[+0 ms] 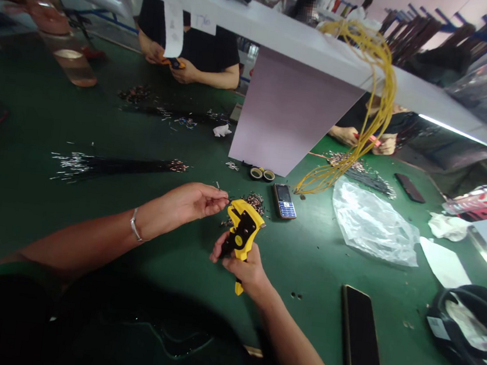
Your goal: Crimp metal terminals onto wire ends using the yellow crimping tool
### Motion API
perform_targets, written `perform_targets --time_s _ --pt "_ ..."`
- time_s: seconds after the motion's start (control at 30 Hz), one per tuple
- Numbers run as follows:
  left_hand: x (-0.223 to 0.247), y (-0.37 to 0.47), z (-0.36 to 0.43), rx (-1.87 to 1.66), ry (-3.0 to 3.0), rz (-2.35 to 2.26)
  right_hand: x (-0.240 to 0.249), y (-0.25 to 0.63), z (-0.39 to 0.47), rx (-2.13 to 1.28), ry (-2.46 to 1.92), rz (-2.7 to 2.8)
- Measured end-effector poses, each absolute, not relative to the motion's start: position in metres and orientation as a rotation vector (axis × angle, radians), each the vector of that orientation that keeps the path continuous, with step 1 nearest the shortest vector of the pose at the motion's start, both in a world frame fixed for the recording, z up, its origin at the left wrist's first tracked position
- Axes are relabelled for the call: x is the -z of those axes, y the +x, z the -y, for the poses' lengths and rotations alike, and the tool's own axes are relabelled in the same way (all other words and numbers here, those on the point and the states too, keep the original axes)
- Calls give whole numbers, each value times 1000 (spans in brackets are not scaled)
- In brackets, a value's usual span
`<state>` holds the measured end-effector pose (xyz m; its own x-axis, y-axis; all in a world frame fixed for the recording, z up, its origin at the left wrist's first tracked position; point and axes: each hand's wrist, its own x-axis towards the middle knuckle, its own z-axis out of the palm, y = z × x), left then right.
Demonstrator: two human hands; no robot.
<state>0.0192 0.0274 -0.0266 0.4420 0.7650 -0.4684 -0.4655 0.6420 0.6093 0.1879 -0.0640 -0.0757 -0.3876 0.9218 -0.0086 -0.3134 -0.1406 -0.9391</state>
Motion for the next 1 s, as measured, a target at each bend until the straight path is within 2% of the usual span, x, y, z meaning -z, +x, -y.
perform_targets --time_s 1.0 --pt "30 22 -22 -882 492 -775 74 187 64 -1716 -751 1160"
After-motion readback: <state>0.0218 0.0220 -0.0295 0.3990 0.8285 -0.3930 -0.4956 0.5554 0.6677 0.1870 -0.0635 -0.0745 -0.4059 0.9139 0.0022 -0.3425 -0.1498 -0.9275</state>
